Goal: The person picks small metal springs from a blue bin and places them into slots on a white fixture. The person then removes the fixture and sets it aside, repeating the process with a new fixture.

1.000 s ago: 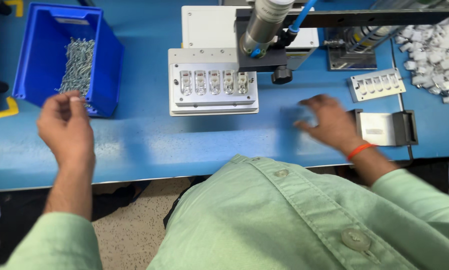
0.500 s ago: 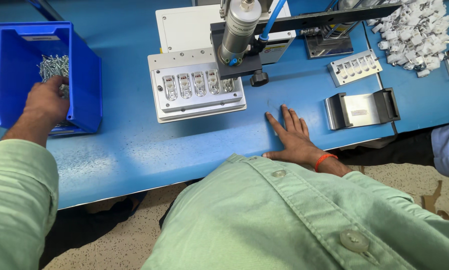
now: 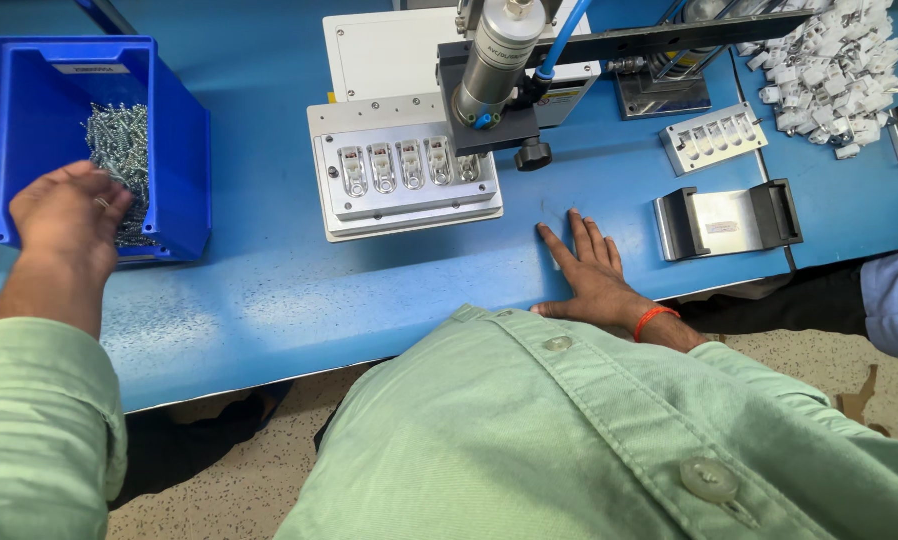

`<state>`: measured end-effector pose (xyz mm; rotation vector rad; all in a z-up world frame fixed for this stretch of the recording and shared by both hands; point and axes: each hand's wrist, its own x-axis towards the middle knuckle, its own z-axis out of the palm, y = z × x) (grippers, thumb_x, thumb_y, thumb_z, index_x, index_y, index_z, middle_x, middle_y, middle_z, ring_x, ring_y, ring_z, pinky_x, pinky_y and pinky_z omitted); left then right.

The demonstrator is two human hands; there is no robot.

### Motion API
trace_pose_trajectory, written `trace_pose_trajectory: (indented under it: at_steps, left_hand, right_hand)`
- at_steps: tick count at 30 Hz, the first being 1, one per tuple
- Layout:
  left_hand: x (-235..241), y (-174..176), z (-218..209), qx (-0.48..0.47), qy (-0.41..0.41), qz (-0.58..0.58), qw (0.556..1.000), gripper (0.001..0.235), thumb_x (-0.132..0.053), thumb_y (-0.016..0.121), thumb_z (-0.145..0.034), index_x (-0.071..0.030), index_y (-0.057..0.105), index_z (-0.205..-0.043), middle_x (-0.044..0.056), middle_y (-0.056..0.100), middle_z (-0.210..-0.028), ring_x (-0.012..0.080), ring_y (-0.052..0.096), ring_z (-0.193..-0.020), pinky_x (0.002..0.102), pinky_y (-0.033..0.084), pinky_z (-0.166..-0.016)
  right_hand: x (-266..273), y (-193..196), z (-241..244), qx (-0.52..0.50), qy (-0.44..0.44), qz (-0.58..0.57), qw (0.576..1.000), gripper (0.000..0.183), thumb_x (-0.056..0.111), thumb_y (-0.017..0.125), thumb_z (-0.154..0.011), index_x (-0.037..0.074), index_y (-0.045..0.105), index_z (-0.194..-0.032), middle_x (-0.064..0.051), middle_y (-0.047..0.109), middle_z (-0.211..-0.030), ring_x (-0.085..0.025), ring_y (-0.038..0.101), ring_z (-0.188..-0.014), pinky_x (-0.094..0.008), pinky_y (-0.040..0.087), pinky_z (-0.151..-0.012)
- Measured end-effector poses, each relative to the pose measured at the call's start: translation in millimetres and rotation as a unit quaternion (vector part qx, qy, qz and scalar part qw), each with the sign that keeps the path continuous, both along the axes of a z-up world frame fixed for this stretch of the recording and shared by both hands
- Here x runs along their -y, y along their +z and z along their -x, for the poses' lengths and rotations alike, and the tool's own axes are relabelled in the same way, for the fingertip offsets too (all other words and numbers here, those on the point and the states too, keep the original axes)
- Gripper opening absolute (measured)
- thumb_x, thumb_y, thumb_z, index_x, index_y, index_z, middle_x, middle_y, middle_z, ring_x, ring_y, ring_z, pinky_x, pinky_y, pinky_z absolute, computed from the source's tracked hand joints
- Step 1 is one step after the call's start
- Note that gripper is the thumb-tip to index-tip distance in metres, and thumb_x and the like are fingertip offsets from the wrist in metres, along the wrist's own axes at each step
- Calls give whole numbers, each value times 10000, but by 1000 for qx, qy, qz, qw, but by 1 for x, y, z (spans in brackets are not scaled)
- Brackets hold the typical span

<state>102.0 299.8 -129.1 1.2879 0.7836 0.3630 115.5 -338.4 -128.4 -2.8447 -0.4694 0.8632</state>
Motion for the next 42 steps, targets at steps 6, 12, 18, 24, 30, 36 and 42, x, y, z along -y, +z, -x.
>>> trace_pose_trajectory:
  at_steps: [6, 12, 18, 24, 30, 36, 42]
  left_hand:
    - [-16, -2, -5, 139, 77, 337, 928, 161, -16, 557, -984, -15, 617, -1134, 117, 589, -968, 223, 578, -814, 375, 565, -817]
    - [-15, 6, -16, 195, 103, 490, 844, 188, -37, 527, -982, -4, 609, -1148, 171, 640, -966, 294, 621, -834, 403, 578, -773]
    - [12, 37, -21, 194, 123, 491, 840, 380, -146, 469, -1035, 132, 524, -1287, 292, 637, -1186, 449, 652, -1160, 553, 634, -1015]
    - [30, 60, -28, 155, 135, 405, 891, 280, 74, 537, -1044, 181, 508, -1302, 266, 625, -1255, 393, 703, -1143, 469, 615, -982]
    - [29, 64, -25, 125, 87, 343, 927, 222, -76, 611, -1035, 58, 674, -1200, 163, 753, -1143, 266, 796, -1043, 375, 656, -934]
    - [20, 59, -26, 124, 144, 350, 917, 279, -226, 689, -1042, 40, 733, -1113, 121, 785, -986, 238, 777, -922, 348, 690, -880]
    - [11, 59, -22, 128, 165, 393, 895, 365, -242, 485, -1062, 74, 572, -1222, 181, 670, -1109, 280, 710, -834, 391, 662, -784]
  right_hand:
    - [2, -4, -2, 2, 11, 7, 1000, 1300, 696, 816, -647, 370, 10, -1613, -217, -156, -1676, -410, -186, -1543, -624, -35, -1226]
    - [4, -7, -3, 1, 11, 5, 1000, 1297, 691, 818, -650, 381, 1, -1608, -209, -167, -1678, -408, -189, -1540, -628, -32, -1224]
    - [4, -7, -4, -4, 6, 3, 1000, 1291, 660, 832, -658, 395, -5, -1605, -190, -180, -1682, -399, -196, -1545, -623, -40, -1232]
    - [4, -4, -4, -12, 13, 3, 1000, 1287, 653, 835, -680, 393, -25, -1602, -200, -212, -1670, -395, -226, -1537, -622, -65, -1226]
    - [5, -7, -6, -13, 17, 6, 1000, 1280, 677, 832, -680, 407, -15, -1599, -202, -221, -1668, -391, -255, -1533, -625, -69, -1219]
    - [8, -14, -7, -4, 15, 12, 1000, 1310, 709, 840, -642, 418, -3, -1601, -202, -215, -1672, -397, -245, -1535, -629, -51, -1218]
    - [11, -20, -9, -4, 14, 16, 1000, 1312, 715, 840, -636, 425, 0, -1601, -194, -209, -1679, -397, -235, -1539, -641, -34, -1214]
